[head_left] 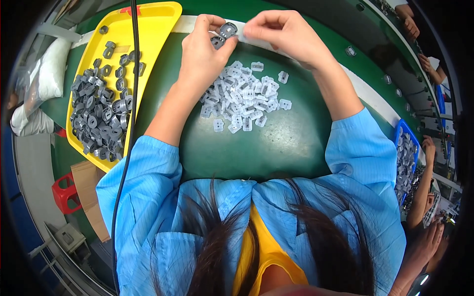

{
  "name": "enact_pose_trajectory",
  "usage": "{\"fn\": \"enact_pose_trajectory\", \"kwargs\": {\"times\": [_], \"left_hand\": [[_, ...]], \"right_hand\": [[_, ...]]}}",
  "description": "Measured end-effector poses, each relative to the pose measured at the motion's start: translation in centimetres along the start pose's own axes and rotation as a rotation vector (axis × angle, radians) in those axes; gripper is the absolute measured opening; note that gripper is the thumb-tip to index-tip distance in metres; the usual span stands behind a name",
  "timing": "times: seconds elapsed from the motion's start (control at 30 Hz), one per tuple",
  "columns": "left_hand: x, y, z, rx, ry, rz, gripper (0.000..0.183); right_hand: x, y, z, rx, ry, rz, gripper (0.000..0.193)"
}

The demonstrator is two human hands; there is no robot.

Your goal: The person assembles small grey plastic components with white plastic clips by hand on an industrial workbench.

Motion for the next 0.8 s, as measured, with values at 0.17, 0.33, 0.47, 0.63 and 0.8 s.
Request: {"fn": "enact_pose_trajectory", "kwargs": {"times": [0.17,0.33,0.47,0.63,0.8], "left_hand": [[-1.4,0.1,0.9,-0.029,-0.059,0.004,0.036],[-1.8,-0.2,0.7,-0.068,-0.064,0.044,0.035],[-1.4,-0.3,0.8,-0.078,-0.071,0.076,0.034],[-2.5,-0.4,0.5,-0.010,-0.046,0.148,0.033],[-3.2,-0.1,0.1,0.158,-0.036,0.225,0.034]], "right_hand": [[-1.1,0.4,1.0,-0.287,-0.111,-0.229,0.021],[-1.1,0.0,1.8,-0.234,-0.009,-0.156,0.021],[-1.0,-0.1,1.5,-0.317,-0.229,-0.213,0.024],[-2.0,0.4,1.1,0.037,0.399,0.014,0.024],[-2.3,0.2,-0.3,0.195,0.351,0.119,0.017]]}}
Point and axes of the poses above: each hand's wrist, its own y-axis towards the middle knuckle, its own z-axis out of the palm, x = y × z, the point moved 5 cm from there along y, towards the middle knuckle, and after that the axes turned 8 degrees about x, right-handed, at the moved point
